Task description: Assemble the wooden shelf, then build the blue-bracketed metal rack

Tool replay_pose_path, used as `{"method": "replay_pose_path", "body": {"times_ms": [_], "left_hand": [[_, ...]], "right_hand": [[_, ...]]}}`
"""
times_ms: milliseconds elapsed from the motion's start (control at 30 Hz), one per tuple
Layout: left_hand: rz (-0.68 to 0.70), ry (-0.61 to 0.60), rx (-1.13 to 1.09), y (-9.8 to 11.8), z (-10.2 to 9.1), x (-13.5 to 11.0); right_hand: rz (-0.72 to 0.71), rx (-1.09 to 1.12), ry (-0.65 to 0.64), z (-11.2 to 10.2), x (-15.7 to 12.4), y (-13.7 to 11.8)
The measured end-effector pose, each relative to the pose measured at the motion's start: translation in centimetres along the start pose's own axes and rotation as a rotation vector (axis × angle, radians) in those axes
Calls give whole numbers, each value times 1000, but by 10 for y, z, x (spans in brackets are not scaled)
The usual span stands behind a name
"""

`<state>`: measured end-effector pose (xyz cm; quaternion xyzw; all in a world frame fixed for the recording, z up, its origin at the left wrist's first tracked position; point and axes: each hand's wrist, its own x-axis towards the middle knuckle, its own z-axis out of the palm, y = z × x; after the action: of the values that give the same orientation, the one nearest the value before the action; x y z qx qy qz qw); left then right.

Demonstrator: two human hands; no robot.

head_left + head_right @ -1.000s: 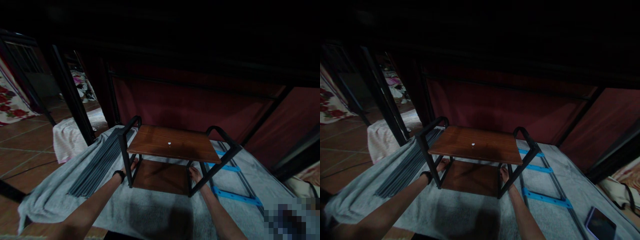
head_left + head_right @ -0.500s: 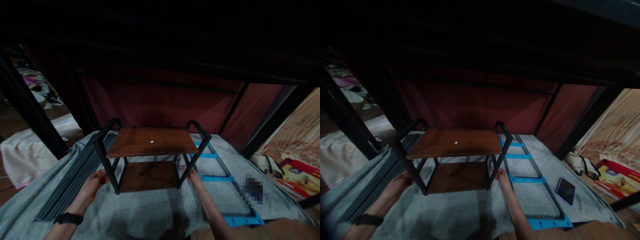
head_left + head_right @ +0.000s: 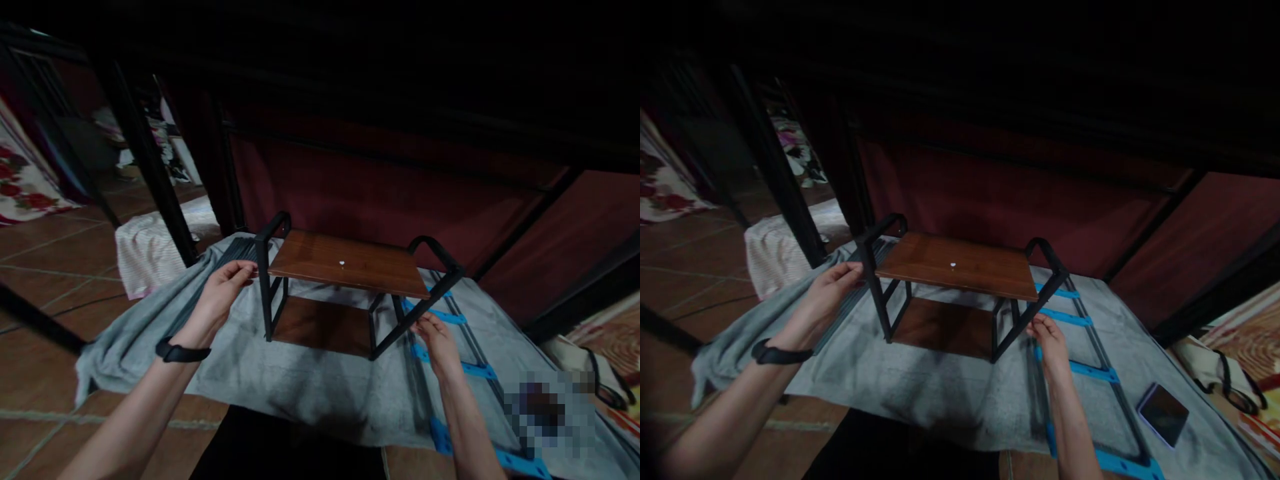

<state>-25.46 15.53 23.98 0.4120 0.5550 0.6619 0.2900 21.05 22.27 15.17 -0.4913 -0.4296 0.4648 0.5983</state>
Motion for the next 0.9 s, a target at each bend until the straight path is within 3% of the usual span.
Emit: {"method": "replay_pose_path", "body": {"times_ms": [167, 267, 367, 600, 900], "left_hand": [[150, -7, 9, 55, 7, -5], [203, -31, 38, 76, 13, -6], [310, -31, 133, 85, 17, -6], [764, -2, 641, 97, 11, -13], [1003, 26, 1245, 109, -6, 3]], "right_hand": [[-121, 53, 13, 0, 2, -55], [-193, 88, 41, 8, 4, -87], [-235, 114, 82, 14, 7, -108], [-300, 93, 91, 16, 17, -127], [-226, -1, 76, 14, 19, -137]]}}
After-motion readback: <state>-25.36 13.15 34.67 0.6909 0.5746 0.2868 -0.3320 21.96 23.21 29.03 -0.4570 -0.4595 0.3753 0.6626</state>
